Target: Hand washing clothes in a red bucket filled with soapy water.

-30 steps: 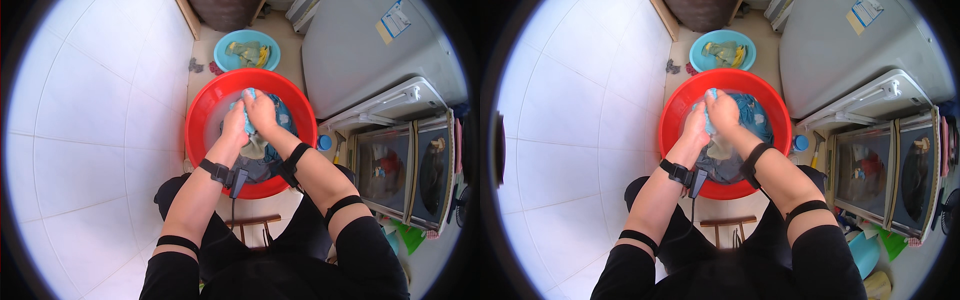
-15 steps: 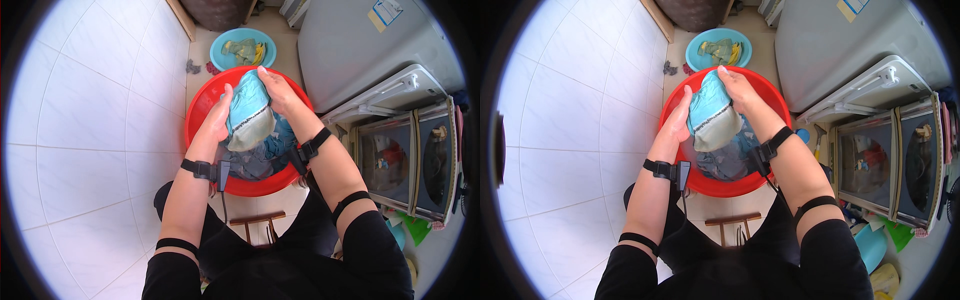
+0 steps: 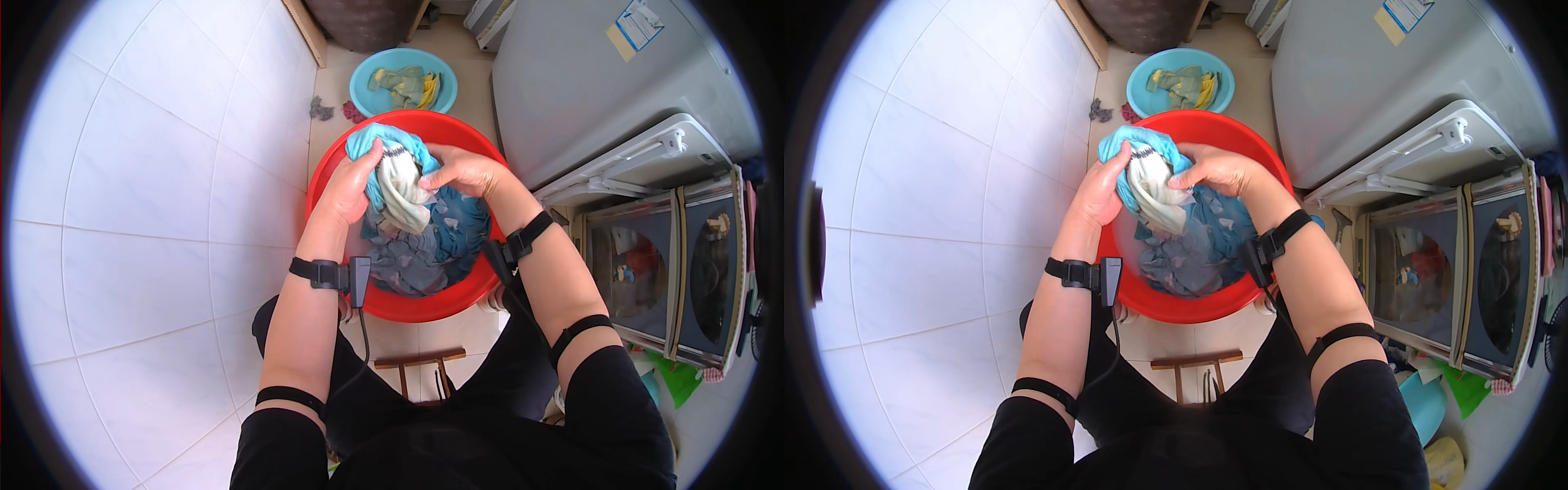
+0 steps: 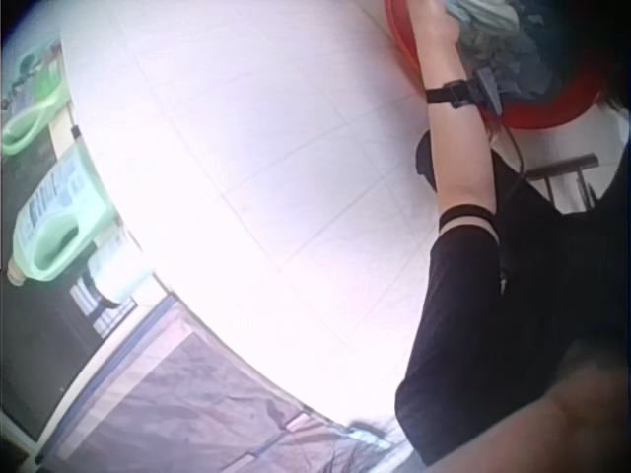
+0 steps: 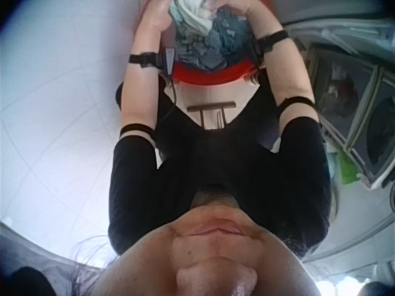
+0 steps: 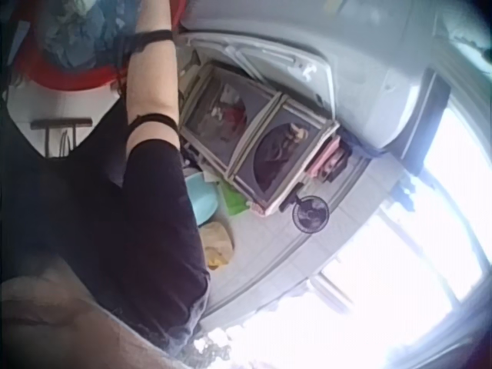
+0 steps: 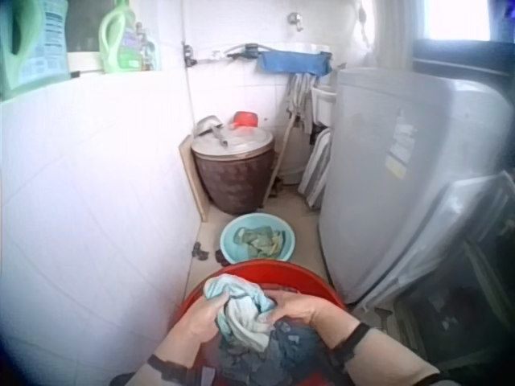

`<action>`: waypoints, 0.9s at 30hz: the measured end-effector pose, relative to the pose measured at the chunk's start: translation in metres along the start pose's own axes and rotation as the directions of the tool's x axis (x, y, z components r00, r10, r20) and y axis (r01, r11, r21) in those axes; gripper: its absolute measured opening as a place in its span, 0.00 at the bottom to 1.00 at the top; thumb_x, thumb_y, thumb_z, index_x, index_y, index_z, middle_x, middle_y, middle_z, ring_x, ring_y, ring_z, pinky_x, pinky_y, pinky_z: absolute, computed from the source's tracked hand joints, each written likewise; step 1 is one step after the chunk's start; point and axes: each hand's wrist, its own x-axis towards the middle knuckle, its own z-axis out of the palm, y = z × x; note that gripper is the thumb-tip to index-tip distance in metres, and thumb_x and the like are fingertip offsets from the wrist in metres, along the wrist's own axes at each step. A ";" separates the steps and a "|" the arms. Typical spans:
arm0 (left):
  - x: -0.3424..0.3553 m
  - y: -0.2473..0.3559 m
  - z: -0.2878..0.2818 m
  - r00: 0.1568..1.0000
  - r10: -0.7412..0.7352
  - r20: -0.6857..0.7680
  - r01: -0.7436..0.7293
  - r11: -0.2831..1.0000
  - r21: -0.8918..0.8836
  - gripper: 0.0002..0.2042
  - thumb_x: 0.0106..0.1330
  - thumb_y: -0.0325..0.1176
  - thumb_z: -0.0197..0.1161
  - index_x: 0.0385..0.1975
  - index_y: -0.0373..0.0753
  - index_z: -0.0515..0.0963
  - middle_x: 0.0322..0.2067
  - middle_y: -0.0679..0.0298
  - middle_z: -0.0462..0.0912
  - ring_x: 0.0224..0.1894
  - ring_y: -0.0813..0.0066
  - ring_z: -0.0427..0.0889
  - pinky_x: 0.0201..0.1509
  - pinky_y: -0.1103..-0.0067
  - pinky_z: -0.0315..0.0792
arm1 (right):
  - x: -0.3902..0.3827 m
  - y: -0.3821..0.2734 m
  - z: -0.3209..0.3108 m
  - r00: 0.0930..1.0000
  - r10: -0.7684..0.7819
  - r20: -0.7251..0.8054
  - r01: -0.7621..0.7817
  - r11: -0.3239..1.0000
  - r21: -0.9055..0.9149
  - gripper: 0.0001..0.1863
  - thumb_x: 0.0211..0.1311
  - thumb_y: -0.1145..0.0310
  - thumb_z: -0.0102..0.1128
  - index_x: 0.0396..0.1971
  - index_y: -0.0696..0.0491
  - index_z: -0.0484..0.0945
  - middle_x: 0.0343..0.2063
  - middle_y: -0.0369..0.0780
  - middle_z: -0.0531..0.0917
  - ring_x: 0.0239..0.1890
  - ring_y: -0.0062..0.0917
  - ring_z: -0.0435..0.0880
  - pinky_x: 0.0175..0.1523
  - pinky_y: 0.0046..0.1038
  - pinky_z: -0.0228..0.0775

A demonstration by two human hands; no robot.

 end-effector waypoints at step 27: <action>0.048 -0.084 -0.029 0.932 -0.060 -0.356 -0.080 0.928 -0.365 0.18 0.76 0.50 0.53 0.41 0.40 0.78 0.35 0.64 0.82 0.36 0.70 0.83 0.41 0.72 0.77 | 0.058 0.058 0.097 0.548 -0.638 -0.541 -0.062 0.614 -0.787 0.17 0.71 0.53 0.56 0.38 0.53 0.75 0.28 0.51 0.84 0.34 0.51 0.84 0.41 0.47 0.75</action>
